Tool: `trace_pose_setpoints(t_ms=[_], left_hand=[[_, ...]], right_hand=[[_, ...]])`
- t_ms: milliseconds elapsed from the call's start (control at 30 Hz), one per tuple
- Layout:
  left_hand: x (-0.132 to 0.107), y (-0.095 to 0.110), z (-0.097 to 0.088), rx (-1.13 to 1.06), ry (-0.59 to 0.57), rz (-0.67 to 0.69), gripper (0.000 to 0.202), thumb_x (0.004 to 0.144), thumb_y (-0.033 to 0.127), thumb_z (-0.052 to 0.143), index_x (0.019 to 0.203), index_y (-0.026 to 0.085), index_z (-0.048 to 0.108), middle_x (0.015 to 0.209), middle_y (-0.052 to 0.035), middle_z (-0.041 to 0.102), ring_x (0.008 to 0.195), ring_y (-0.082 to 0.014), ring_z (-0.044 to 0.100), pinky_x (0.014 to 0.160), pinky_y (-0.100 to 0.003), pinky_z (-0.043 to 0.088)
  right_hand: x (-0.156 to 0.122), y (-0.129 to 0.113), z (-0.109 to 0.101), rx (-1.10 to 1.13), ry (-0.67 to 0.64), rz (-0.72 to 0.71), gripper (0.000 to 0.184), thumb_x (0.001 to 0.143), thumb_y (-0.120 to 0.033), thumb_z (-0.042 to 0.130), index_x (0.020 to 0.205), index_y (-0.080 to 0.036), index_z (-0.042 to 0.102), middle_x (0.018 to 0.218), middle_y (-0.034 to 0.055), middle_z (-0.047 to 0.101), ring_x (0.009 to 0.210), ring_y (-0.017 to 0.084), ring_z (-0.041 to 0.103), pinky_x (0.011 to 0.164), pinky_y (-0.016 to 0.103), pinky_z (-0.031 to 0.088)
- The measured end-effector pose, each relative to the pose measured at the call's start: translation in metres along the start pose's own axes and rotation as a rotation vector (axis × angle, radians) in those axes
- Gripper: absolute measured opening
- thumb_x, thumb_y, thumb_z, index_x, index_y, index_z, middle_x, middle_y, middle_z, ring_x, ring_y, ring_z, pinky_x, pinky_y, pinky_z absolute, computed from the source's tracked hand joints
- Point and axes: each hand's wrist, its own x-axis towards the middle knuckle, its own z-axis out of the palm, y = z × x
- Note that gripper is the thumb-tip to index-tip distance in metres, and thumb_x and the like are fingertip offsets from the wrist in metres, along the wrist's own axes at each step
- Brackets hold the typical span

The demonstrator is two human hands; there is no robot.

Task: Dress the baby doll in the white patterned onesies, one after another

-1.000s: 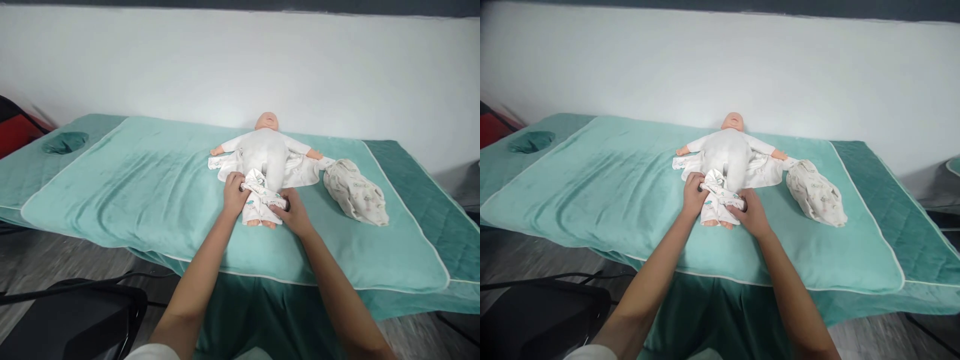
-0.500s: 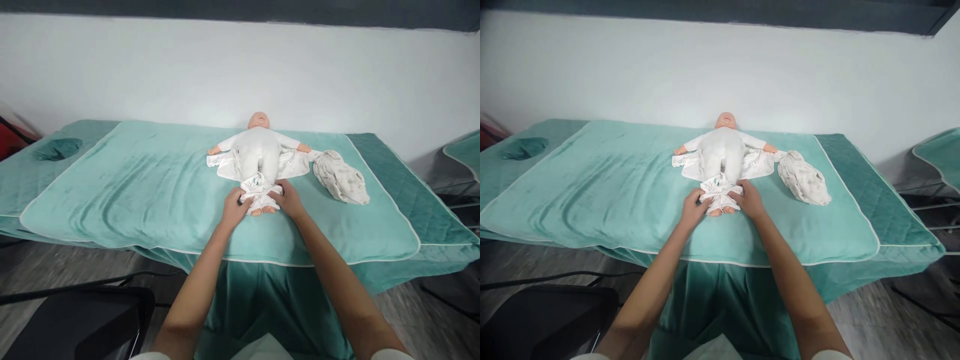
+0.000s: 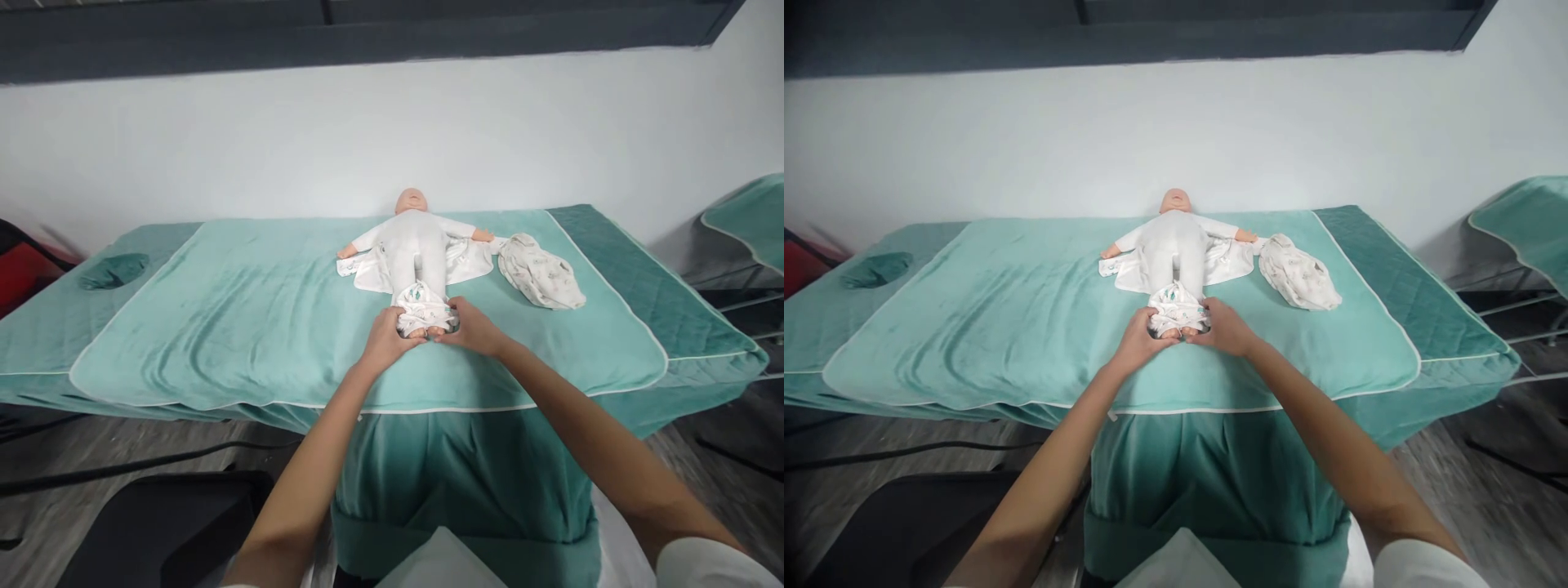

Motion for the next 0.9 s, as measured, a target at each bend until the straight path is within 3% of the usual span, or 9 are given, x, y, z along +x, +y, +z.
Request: trace_pose_setpoints(t_ms=[100, 200, 400, 533, 633, 700, 800, 900], left_hand=[[-0.007, 0.018, -0.010, 0.008, -0.049, -0.110, 0.052, 0.070, 0.034, 0.085, 0.112, 0.021, 0.057, 0.109, -0.0063, 0.068, 0.105, -0.0267, 0.065, 0.091, -0.039, 0.051], [-0.016, 0.038, -0.024, -0.069, -0.149, -0.213, 0.040, 0.074, 0.026, 0.075, 0.109, 0.021, 0.057, 0.100, -0.0020, 0.068, 0.092, -0.0220, 0.064, 0.080, -0.033, 0.049], [-0.022, 0.070, -0.060, -0.220, -0.354, -0.259, 0.030, 0.068, 0.021, 0.068, 0.096, 0.018, 0.059, 0.093, 0.0002, 0.066, 0.085, -0.0179, 0.061, 0.071, -0.027, 0.046], [-0.019, 0.090, -0.096, -0.140, -0.452, -0.243, 0.023, 0.065, 0.021, 0.061, 0.087, 0.019, 0.057, 0.085, 0.0012, 0.062, 0.078, -0.0173, 0.058, 0.063, -0.026, 0.041], [-0.013, 0.112, -0.129, -0.036, -0.545, -0.150, 0.019, 0.064, 0.023, 0.061, 0.083, 0.021, 0.057, 0.082, 0.0016, 0.062, 0.074, -0.0175, 0.056, 0.059, -0.026, 0.039], [-0.008, 0.131, -0.151, 0.116, -0.611, -0.039, 0.017, 0.063, 0.023, 0.064, 0.079, 0.022, 0.059, 0.081, 0.0010, 0.063, 0.074, -0.0185, 0.057, 0.058, -0.027, 0.037], [0.001, 0.161, -0.179, 0.339, -0.715, 0.104, 0.024, 0.062, 0.032, 0.077, 0.081, 0.024, 0.063, 0.080, 0.0004, 0.066, 0.073, -0.0199, 0.059, 0.058, -0.027, 0.036], [0.010, 0.188, -0.199, 0.552, -0.700, 0.142, 0.035, 0.057, 0.043, 0.087, 0.079, 0.024, 0.066, 0.068, -0.0007, 0.060, 0.068, -0.0219, 0.058, 0.061, -0.028, 0.036]], right_hand=[[-0.008, -0.013, -0.005, -0.078, -0.008, 0.050, 0.053, 0.075, -0.056, 0.076, 0.107, -0.020, 0.055, 0.098, 0.0074, 0.068, 0.083, 0.024, 0.063, 0.069, 0.033, 0.046], [-0.014, -0.029, -0.019, -0.087, -0.072, 0.124, 0.044, 0.077, -0.059, 0.072, 0.092, -0.021, 0.056, 0.085, 0.0030, 0.067, 0.074, 0.020, 0.059, 0.062, 0.030, 0.041], [-0.021, -0.064, -0.062, 0.024, -0.396, 0.086, 0.048, 0.071, -0.064, 0.077, 0.092, -0.021, 0.069, 0.088, 0.0027, 0.071, 0.079, 0.022, 0.062, 0.063, 0.029, 0.042], [-0.021, -0.094, -0.092, -0.041, -0.518, -0.012, 0.051, 0.076, -0.071, 0.070, 0.090, -0.022, 0.068, 0.087, 0.0047, 0.069, 0.077, 0.021, 0.061, 0.063, 0.030, 0.042], [-0.020, -0.120, -0.116, -0.121, -0.580, -0.102, 0.056, 0.081, -0.077, 0.061, 0.086, -0.021, 0.067, 0.084, 0.0051, 0.067, 0.072, 0.020, 0.058, 0.062, 0.031, 0.040], [-0.015, -0.135, -0.131, -0.181, -0.563, -0.139, 0.059, 0.080, -0.080, 0.062, 0.081, -0.021, 0.068, 0.078, 0.0043, 0.065, 0.068, 0.018, 0.056, 0.061, 0.031, 0.038], [-0.002, -0.147, -0.149, -0.239, -0.437, -0.194, 0.058, 0.067, -0.077, 0.079, 0.074, -0.020, 0.066, 0.067, 0.0015, 0.057, 0.062, 0.016, 0.052, 0.062, 0.031, 0.035], [0.021, -0.153, -0.163, -0.263, -0.317, -0.319, 0.057, 0.062, -0.070, 0.086, 0.078, -0.019, 0.068, 0.071, 0.0004, 0.057, 0.072, 0.017, 0.057, 0.068, 0.029, 0.037]])
